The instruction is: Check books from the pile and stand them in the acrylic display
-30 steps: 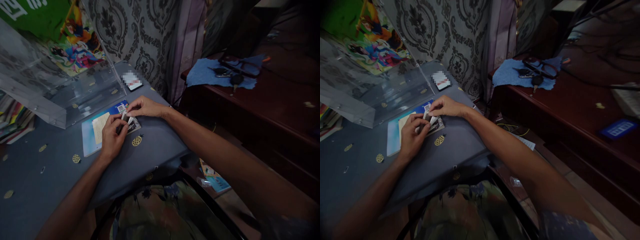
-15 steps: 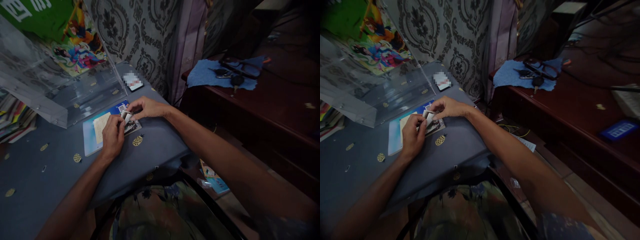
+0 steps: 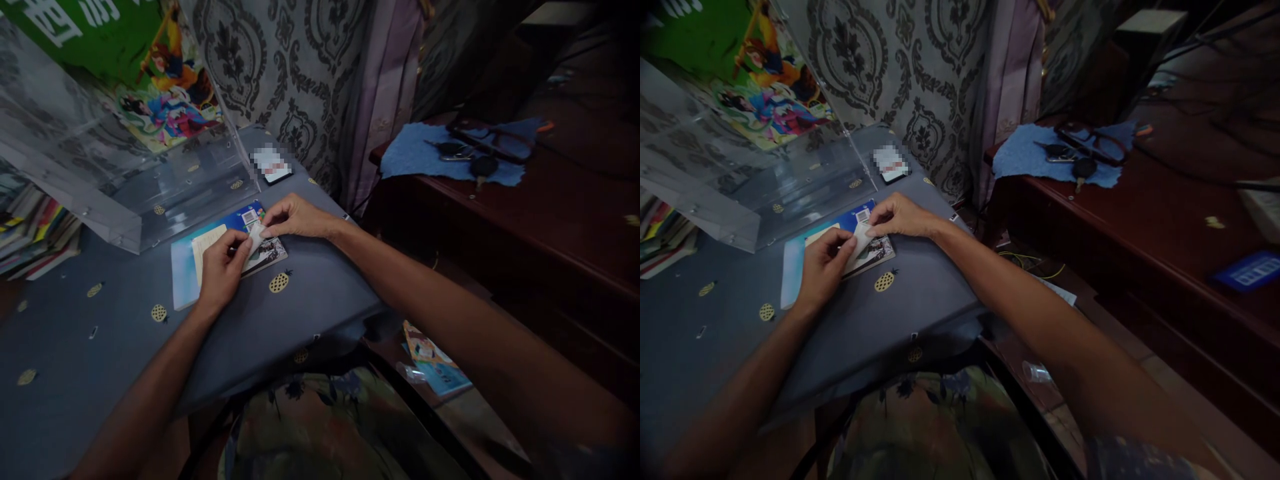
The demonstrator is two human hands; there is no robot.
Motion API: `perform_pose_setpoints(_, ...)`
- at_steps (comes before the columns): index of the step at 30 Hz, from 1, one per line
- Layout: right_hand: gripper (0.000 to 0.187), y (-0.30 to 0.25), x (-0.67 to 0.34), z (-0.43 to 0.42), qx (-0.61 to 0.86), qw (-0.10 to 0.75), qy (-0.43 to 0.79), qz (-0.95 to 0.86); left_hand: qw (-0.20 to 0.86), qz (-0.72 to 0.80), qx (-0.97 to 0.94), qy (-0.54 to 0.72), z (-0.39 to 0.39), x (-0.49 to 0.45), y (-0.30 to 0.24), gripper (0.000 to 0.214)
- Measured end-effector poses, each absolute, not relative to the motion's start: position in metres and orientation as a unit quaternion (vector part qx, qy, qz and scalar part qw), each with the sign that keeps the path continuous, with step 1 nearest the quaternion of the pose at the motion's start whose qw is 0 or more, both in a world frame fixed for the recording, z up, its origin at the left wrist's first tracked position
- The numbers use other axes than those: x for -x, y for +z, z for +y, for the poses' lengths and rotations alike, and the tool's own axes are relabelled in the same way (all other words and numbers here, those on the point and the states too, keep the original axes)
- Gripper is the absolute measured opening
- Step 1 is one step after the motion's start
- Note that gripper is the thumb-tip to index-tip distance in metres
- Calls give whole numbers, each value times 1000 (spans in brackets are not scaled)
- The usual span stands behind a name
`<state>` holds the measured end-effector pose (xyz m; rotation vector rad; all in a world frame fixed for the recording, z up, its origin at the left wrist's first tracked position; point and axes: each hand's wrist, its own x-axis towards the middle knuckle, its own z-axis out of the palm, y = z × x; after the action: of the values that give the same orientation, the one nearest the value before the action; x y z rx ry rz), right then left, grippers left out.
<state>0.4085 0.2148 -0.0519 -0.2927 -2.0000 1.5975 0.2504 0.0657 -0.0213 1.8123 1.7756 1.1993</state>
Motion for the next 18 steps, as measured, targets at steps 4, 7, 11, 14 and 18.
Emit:
perform_pose_setpoints(4,26,-52,-409,214,106,281,591,-748,239,613,-611,440,71,-244,-23,18)
perform_pose_setpoints(7,28,-52,-409,214,109,277,576,-761,264,612,-596,447,73,-242,-24,18)
perform_pose_setpoints(11,28,-53,-411,216,119,286,535,-786,290,619,-578,447,75,-241,-22,16)
perform_pose_setpoints(14,30,-53,-411,217,117,287,527,-792,286,622,-581,440,76,-239,-23,16)
perform_pose_setpoints(18,29,-50,-412,214,118,277,535,-790,228,613,-613,442,73,-241,-25,15)
